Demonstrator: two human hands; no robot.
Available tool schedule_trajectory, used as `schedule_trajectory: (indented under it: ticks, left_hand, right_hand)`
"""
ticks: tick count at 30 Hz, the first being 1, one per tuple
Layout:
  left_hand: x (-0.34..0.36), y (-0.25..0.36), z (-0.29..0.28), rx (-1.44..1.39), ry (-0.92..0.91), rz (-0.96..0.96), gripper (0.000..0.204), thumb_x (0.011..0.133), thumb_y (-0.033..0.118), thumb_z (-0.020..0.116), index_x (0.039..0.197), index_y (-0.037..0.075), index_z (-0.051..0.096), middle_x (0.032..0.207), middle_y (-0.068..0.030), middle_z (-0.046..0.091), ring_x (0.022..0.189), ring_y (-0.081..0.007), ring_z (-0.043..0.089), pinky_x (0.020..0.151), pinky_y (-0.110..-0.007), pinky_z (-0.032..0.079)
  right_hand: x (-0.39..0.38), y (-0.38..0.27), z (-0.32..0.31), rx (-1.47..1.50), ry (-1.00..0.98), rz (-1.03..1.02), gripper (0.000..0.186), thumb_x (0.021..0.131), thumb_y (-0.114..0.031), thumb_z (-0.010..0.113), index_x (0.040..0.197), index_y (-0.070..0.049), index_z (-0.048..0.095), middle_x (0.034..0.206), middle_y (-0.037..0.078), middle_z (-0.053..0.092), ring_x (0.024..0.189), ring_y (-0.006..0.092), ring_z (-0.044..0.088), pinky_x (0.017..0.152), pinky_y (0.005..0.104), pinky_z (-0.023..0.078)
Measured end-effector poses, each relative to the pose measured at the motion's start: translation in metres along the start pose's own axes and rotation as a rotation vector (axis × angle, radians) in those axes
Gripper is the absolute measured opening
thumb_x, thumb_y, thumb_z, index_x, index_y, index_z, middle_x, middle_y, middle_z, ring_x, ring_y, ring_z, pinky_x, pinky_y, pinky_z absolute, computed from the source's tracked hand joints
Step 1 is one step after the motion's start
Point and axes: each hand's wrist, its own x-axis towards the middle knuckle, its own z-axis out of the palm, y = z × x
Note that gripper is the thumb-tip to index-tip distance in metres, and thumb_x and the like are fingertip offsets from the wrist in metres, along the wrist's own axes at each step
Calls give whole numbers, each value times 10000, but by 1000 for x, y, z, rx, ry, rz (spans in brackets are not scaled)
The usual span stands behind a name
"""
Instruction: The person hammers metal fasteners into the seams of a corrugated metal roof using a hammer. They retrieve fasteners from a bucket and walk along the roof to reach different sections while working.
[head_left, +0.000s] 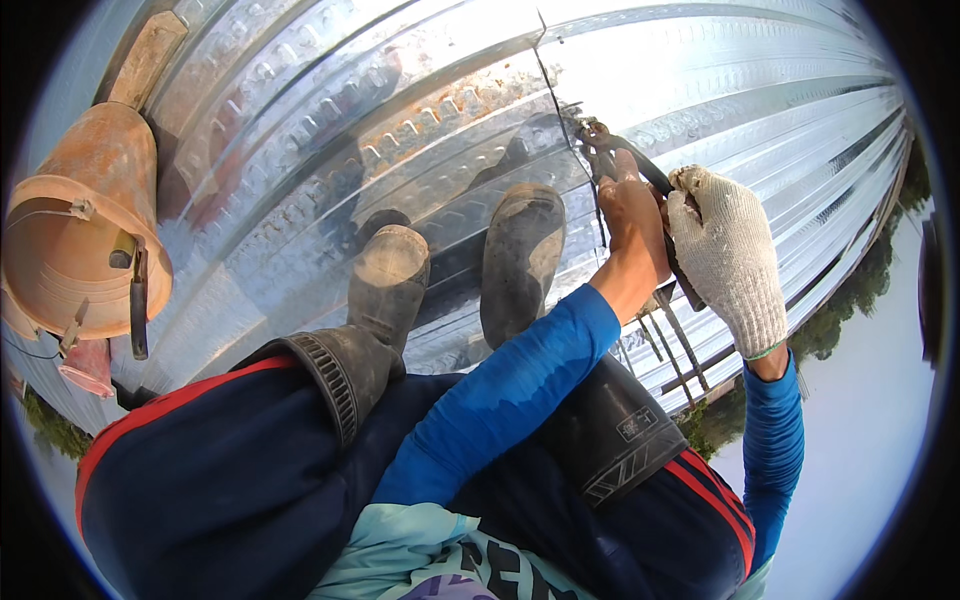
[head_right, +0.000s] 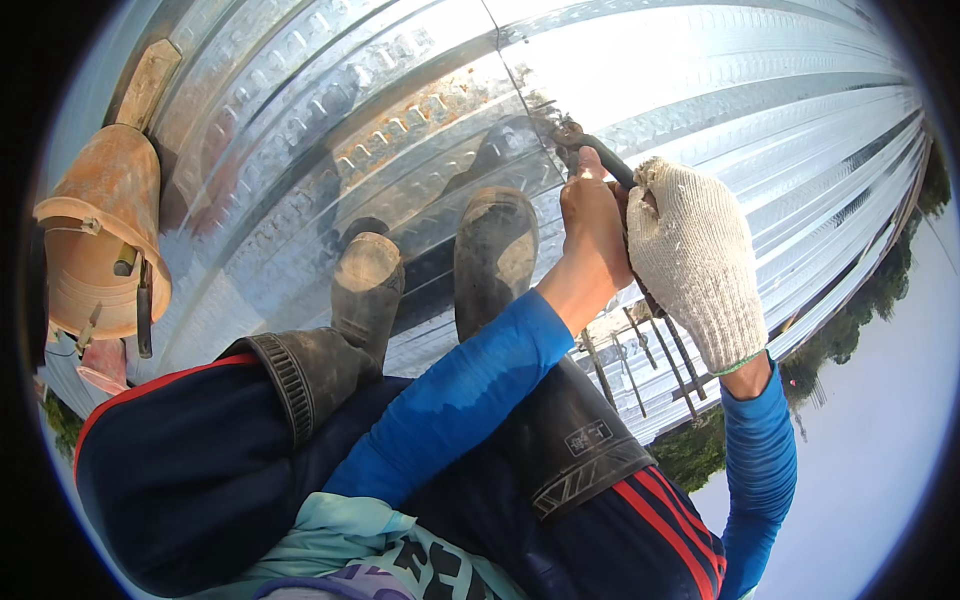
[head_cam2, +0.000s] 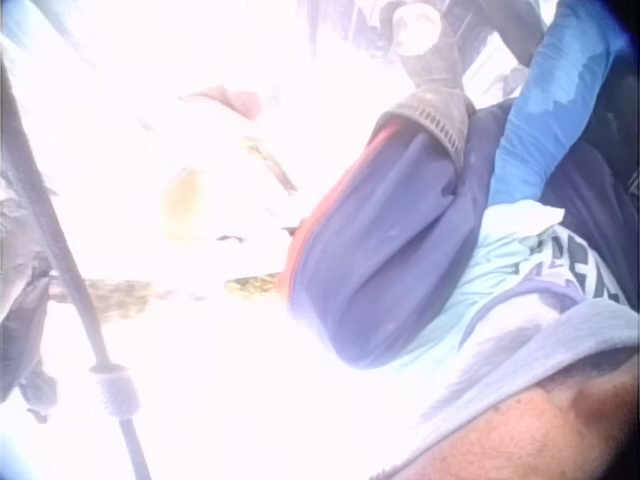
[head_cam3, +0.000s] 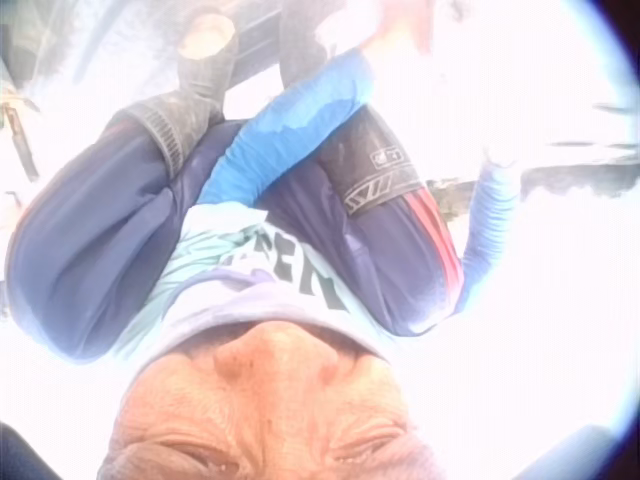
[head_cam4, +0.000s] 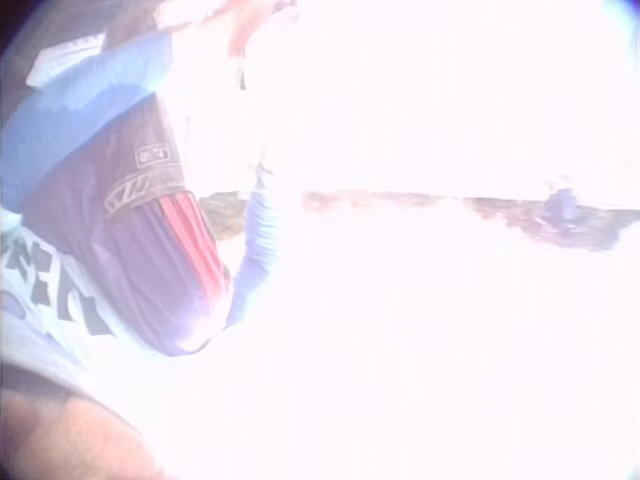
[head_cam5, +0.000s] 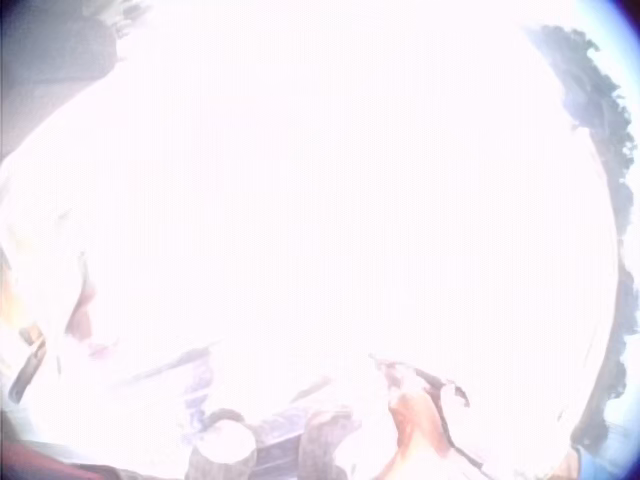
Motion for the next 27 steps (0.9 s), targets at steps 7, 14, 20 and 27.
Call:
schedule_trajectory:
  ticks: [7,14,20,27]
  left_hand:
    - [12,15,2,-261,-277,-214,211,985,211,685,865,55,609,823,-70,652,763,-205,685,678,-368,600]
    - [16,-1,3,-247,-312,-68,117,983,137,644,946,81,547,767,-24,607,716,-179,662,672,-334,584]
    - [25,4,0,-397,-296,-121,115,977,146,644,909,111,557,752,-22,613,668,-183,650,654,-353,577]
    - [17,3,2,-233,-271,-54,169,998,154,625,871,68,555,769,-52,610,715,-190,652,718,-345,591]
  right_hand:
    - [-6,-9,-9,132,-34,77,418,958,-303,696,1230,14,693,1027,199,759,941,260,755,860,376,586]
    - [-64,31,44,564,430,-200,1142,692,-408,976,1621,-207,343,1606,216,431,1456,368,485,1190,517,455]
    - [-37,-8,90,993,829,-149,852,870,-162,853,1577,-73,386,1405,201,616,1361,365,577,1201,514,422]
    - [-35,-21,82,1134,916,76,314,1015,-51,614,1327,-34,583,1156,153,707,1086,252,686,1087,441,511]
